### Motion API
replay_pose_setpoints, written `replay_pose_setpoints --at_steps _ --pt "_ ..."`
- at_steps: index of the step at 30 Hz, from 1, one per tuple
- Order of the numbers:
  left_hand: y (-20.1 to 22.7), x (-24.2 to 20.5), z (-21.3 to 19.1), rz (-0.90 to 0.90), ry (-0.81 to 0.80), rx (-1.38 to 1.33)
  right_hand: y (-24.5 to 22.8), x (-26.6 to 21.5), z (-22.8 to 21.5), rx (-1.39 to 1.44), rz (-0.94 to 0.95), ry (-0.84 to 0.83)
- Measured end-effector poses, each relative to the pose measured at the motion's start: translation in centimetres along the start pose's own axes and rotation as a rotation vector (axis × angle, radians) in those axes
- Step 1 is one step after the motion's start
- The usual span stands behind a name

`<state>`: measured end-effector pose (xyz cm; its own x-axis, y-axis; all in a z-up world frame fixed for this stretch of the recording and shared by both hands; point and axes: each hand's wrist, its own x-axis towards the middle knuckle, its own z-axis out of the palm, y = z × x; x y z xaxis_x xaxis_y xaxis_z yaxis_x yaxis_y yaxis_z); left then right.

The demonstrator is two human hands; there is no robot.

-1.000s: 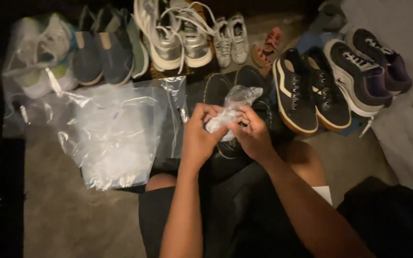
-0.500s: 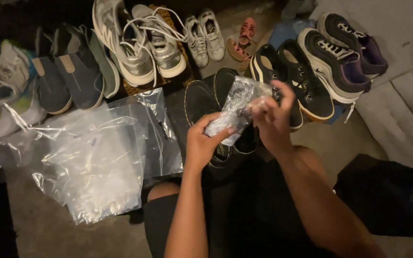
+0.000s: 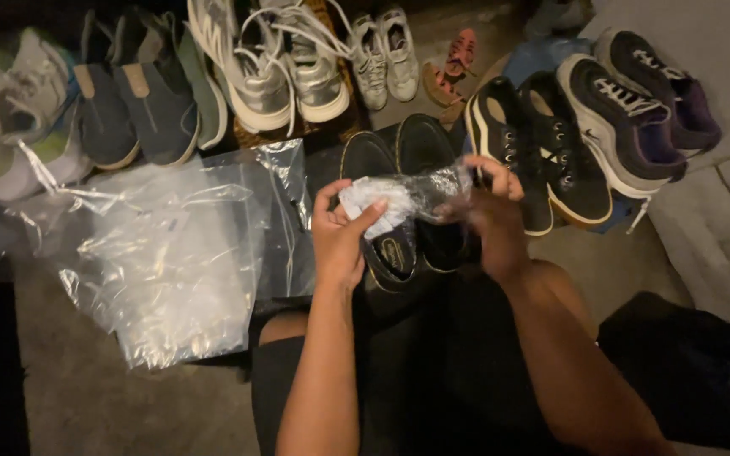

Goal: The person wipes a pair of black shoes with a white cloth, then places them into a clear plastic bag. The surrounding area contains multiple other shoes and plastic bags.

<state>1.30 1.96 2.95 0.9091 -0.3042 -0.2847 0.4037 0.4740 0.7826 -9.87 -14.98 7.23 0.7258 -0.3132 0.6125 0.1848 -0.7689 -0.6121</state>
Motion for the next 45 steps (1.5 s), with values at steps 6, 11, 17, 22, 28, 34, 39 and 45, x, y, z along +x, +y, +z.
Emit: replay_pose_setpoints --at_steps 6,11,17,22,28,34,39,45 --pt "1.1 -0.3 -0.5 0.115 -0.045 0.108 0.5 0.5 0.0 0.128 0.251 -0.285" --pt "2.1 -0.6 -0.4 0.136 -0.084 0.202 2.4 0.4 1.4 0.068 0.098 -0.255" --pt "0.8 -0.2 -1.3 0.164 -0.074 0.265 1.5 0.5 2.5 -0.016 0.041 -0.172" --pt "0.7 -0.2 -1.2 0.206 -0.030 0.344 2.6 0.1 3.0 -0.074 0.016 -0.164" --pt "1.4 -1.0 -0.9 0.297 0.025 0.580 0.8 0.6 4.2 0.093 -0.033 -0.176" --pt "2.0 -1.3 -1.2 0.274 0.035 0.543 -0.7 1.1 5.1 0.139 0.009 -0.189" --pt "2.5 -1.7 -1.3 0.255 0.006 0.551 -1.1 0.9 5.5 0.077 -0.047 -0.131" --pt "2.1 -1.8 -1.3 0.240 0.068 0.429 -0.4 0.9 4.6 -0.095 -0.153 -0.113"
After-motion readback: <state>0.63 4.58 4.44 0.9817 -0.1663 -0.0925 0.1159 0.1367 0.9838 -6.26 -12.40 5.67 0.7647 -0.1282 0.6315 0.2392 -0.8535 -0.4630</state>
